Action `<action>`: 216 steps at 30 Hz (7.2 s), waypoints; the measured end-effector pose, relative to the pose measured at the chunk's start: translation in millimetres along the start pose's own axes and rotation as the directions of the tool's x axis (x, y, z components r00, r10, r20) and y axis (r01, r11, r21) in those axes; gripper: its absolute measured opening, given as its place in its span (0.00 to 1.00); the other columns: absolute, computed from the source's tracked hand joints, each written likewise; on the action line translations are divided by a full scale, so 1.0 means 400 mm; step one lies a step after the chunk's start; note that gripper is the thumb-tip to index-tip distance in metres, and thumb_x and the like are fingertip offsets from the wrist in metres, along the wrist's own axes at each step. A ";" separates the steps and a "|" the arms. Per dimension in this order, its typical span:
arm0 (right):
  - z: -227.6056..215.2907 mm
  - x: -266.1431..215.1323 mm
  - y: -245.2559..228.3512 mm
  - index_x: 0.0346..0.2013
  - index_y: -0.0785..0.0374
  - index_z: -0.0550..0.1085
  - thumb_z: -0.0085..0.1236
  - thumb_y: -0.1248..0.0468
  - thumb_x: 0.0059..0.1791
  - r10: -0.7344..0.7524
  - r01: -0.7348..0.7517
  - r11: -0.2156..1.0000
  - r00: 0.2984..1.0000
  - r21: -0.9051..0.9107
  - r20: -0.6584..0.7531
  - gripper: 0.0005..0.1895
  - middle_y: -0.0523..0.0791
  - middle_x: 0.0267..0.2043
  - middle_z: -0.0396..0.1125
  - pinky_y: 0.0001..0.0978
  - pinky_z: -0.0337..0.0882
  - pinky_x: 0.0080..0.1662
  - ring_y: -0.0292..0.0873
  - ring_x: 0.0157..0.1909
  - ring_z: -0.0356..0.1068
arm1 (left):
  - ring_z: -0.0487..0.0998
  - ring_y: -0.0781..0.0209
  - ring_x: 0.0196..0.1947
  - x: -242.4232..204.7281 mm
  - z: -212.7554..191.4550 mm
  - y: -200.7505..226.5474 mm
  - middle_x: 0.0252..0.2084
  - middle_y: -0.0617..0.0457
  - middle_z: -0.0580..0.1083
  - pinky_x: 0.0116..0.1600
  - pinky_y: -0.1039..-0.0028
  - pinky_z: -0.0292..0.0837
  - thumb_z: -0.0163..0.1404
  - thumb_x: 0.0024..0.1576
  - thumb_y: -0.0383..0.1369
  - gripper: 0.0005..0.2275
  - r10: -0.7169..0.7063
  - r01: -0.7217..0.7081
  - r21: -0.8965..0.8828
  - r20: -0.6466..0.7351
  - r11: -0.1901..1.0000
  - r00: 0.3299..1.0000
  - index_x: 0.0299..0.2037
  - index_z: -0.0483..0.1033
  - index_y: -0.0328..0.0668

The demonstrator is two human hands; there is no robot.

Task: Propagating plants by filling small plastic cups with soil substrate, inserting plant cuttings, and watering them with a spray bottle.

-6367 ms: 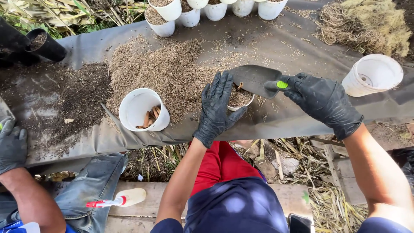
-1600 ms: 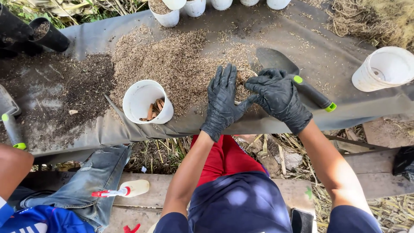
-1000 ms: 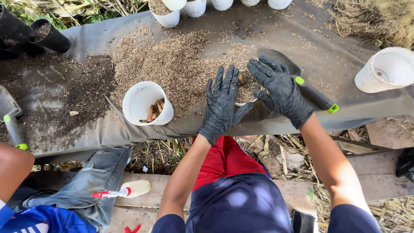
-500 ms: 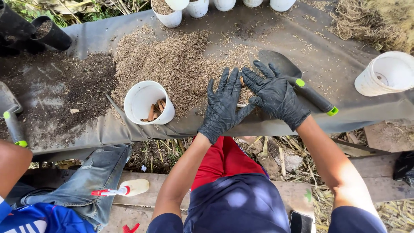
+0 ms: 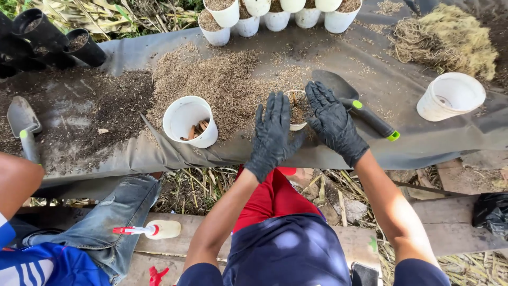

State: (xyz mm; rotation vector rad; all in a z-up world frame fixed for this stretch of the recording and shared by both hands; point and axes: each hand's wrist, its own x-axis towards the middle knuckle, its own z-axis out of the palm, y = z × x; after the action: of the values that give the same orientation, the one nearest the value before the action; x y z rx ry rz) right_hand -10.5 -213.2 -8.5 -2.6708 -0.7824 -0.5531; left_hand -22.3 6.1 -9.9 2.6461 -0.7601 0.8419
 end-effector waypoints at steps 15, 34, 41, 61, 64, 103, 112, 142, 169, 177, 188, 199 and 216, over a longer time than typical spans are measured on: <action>0.020 0.024 -0.059 0.78 0.57 0.51 0.23 0.27 0.53 0.069 -0.053 0.990 0.991 -0.132 0.116 0.49 0.48 0.81 0.43 0.61 0.30 0.73 0.57 0.80 0.37 | 0.57 0.50 0.76 -0.049 0.029 0.010 0.74 0.45 0.60 0.76 0.36 0.38 0.52 0.58 0.50 0.33 0.172 -0.164 -0.115 0.068 0.980 0.983 0.71 0.62 0.43; 0.006 -0.021 -0.103 0.78 0.63 0.51 0.16 0.33 0.56 0.160 -0.163 0.986 0.981 -0.018 -0.113 0.47 0.58 0.77 0.49 0.55 0.52 0.71 0.64 0.77 0.45 | 0.52 0.48 0.79 -0.032 -0.035 -0.032 0.78 0.42 0.53 0.77 0.43 0.35 0.48 0.58 0.52 0.37 0.058 -0.056 -0.088 0.022 0.995 0.998 0.76 0.53 0.46; 0.002 0.005 -0.221 0.75 0.69 0.54 0.18 0.28 0.53 0.303 -0.313 0.933 0.949 -0.180 -0.082 0.53 0.63 0.75 0.52 0.63 0.39 0.73 0.66 0.77 0.45 | 0.51 0.46 0.78 0.022 -0.017 -0.027 0.77 0.41 0.56 0.79 0.46 0.35 0.50 0.54 0.52 0.42 0.036 -0.033 -0.025 0.144 0.999 0.989 0.76 0.50 0.40; 0.040 0.035 -0.256 0.72 0.66 0.61 0.29 0.26 0.51 0.415 -0.400 0.879 0.910 -0.260 0.003 0.53 0.58 0.74 0.56 0.63 0.33 0.75 0.58 0.78 0.48 | 0.39 0.61 0.79 0.058 -0.009 -0.006 0.77 0.61 0.45 0.80 0.47 0.23 0.26 0.68 0.44 0.25 -0.094 0.041 0.317 0.153 0.948 0.984 0.77 0.43 0.58; 0.033 0.036 -0.257 0.71 0.68 0.62 0.33 0.28 0.52 0.388 -0.392 0.890 0.919 -0.233 -0.065 0.50 0.59 0.73 0.58 0.63 0.36 0.75 0.59 0.77 0.50 | 0.36 0.63 0.79 0.063 -0.035 -0.004 0.78 0.65 0.40 0.79 0.47 0.20 0.23 0.67 0.45 0.26 -0.117 0.064 0.381 0.119 0.923 0.986 0.78 0.39 0.63; -0.006 -0.035 -0.128 0.73 0.66 0.60 0.42 0.33 0.50 0.065 -0.077 0.992 0.990 -0.095 -0.123 0.49 0.60 0.72 0.57 0.60 0.56 0.70 0.65 0.72 0.56 | 0.54 0.44 0.77 -0.017 0.111 -0.098 0.76 0.43 0.53 0.78 0.42 0.36 0.26 0.51 0.69 0.45 0.074 -0.096 -0.173 -0.127 0.980 0.989 0.73 0.58 0.46; 0.083 -0.057 -0.083 0.65 0.54 0.72 0.49 0.40 0.54 0.011 -0.041 0.984 0.986 -0.175 -0.168 0.31 0.47 0.66 0.65 0.56 0.55 0.69 0.54 0.69 0.62 | 0.67 0.52 0.70 -0.028 0.064 -0.073 0.69 0.48 0.67 0.76 0.49 0.52 0.48 0.60 0.47 0.30 0.224 -0.238 -0.278 -0.080 0.931 0.971 0.72 0.62 0.47; 0.063 -0.008 -0.070 0.70 0.59 0.68 0.38 0.36 0.55 0.049 -0.068 0.994 0.978 -0.089 -0.205 0.39 0.51 0.71 0.63 0.57 0.54 0.69 0.61 0.73 0.56 | 0.63 0.60 0.73 -0.019 0.055 -0.062 0.72 0.54 0.65 0.75 0.39 0.42 0.55 0.52 0.47 0.36 0.154 -0.165 -0.163 -0.080 0.973 0.985 0.72 0.61 0.53; 0.085 0.032 -0.043 0.74 0.54 0.60 0.30 0.38 0.58 0.084 -0.088 0.995 0.993 -0.037 -0.084 0.36 0.47 0.77 0.54 0.56 0.47 0.73 0.58 0.77 0.48 | 0.56 0.53 0.77 0.014 0.027 -0.065 0.75 0.53 0.61 0.78 0.41 0.34 0.50 0.53 0.53 0.37 0.042 -0.034 -0.172 0.041 0.984 0.998 0.73 0.60 0.48; 0.037 0.062 -0.081 0.76 0.60 0.55 0.23 0.34 0.56 0.082 -0.084 0.996 0.990 -0.012 -0.117 0.43 0.54 0.77 0.51 0.59 0.51 0.70 0.63 0.75 0.50 | 0.48 0.37 0.77 0.093 -0.076 0.011 0.77 0.42 0.55 0.79 0.41 0.30 0.41 0.63 0.44 0.31 -0.165 0.180 -0.172 0.097 0.969 0.982 0.74 0.56 0.30; 0.065 0.055 -0.033 0.74 0.58 0.60 0.30 0.35 0.56 0.038 -0.042 0.998 0.997 -0.052 -0.065 0.40 0.50 0.75 0.56 0.61 0.47 0.71 0.63 0.76 0.49 | 0.44 0.50 0.79 0.087 -0.007 -0.076 0.78 0.52 0.54 0.80 0.49 0.32 0.39 0.60 0.54 0.35 0.104 -0.058 -0.194 0.232 0.979 0.967 0.74 0.56 0.41; -0.016 0.004 -0.082 0.74 0.62 0.59 0.25 0.33 0.55 0.152 -0.146 0.988 0.972 0.045 -0.177 0.45 0.54 0.74 0.55 0.58 0.50 0.72 0.66 0.75 0.50 | 0.46 0.40 0.79 0.040 -0.086 -0.053 0.80 0.42 0.48 0.76 0.42 0.39 0.46 0.51 0.67 0.50 0.035 -0.020 -0.064 0.249 0.998 0.968 0.77 0.45 0.39; 0.034 -0.029 -0.087 0.69 0.54 0.67 0.35 0.31 0.54 0.126 -0.161 0.972 0.972 -0.171 -0.197 0.40 0.45 0.70 0.63 0.58 0.51 0.70 0.57 0.74 0.55 | 0.53 0.38 0.76 -0.008 -0.085 -0.016 0.74 0.39 0.59 0.72 0.32 0.39 0.42 0.59 0.57 0.37 0.082 -0.060 -0.169 0.127 0.984 0.989 0.73 0.57 0.38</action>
State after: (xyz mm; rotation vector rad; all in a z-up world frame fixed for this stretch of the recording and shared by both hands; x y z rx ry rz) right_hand -35.3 -185.1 -19.4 -2.7627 -0.5019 -0.8605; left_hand -36.7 26.0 14.5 2.5594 -0.9202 0.5946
